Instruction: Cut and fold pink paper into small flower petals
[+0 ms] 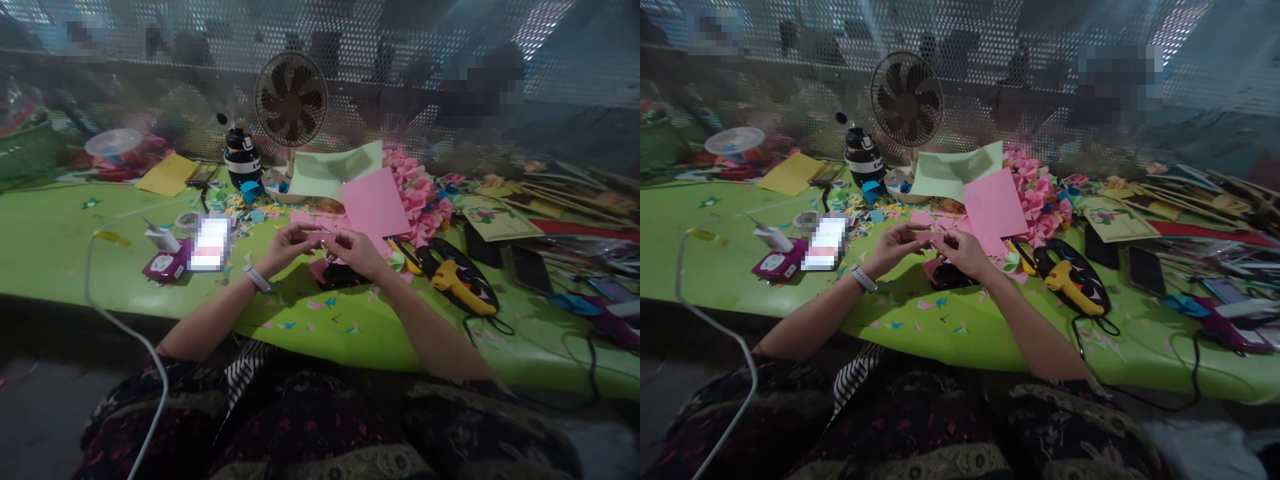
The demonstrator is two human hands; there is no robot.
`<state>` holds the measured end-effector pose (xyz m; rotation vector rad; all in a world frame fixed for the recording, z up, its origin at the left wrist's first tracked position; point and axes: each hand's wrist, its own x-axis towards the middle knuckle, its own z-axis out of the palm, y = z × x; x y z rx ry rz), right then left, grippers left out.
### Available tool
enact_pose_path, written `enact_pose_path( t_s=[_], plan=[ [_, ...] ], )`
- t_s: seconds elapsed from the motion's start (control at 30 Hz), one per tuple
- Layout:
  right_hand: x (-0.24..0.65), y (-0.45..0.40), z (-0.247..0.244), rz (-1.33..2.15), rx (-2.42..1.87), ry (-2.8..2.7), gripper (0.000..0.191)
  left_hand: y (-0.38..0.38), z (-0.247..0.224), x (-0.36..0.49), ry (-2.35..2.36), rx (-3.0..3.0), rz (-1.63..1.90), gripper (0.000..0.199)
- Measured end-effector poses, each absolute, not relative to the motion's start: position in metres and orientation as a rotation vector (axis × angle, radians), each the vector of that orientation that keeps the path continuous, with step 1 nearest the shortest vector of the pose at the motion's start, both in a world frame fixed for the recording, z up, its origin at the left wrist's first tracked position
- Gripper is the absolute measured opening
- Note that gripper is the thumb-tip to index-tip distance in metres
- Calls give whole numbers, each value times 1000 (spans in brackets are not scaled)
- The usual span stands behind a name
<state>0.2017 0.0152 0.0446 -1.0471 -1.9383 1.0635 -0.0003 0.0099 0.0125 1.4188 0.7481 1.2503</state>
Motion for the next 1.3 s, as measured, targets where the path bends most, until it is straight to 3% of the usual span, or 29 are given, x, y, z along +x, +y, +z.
enact_pose_path(
  t_s=[0.2, 0.57, 0.8, 1.13, 1.3],
  plan=[
    [202, 13, 47, 1022, -1031, -2005, 33, 10, 14, 2, 735, 1403, 1278, 45],
    [207, 11, 67, 1287, -1126, -1841, 8, 12, 14, -1, 767, 1349, 1291, 47],
    [206, 13, 58, 1195, -1090, -1859, 28, 7, 18, 1, 770, 1374, 1236, 48],
    [204, 12, 53, 1119, -1069, -1934, 27, 12, 16, -3, 778, 1355, 1141, 58],
    [210, 16, 61, 1140, -1072, -1843, 35, 18, 18, -14, 835, 1365, 1081, 49]
  ],
)
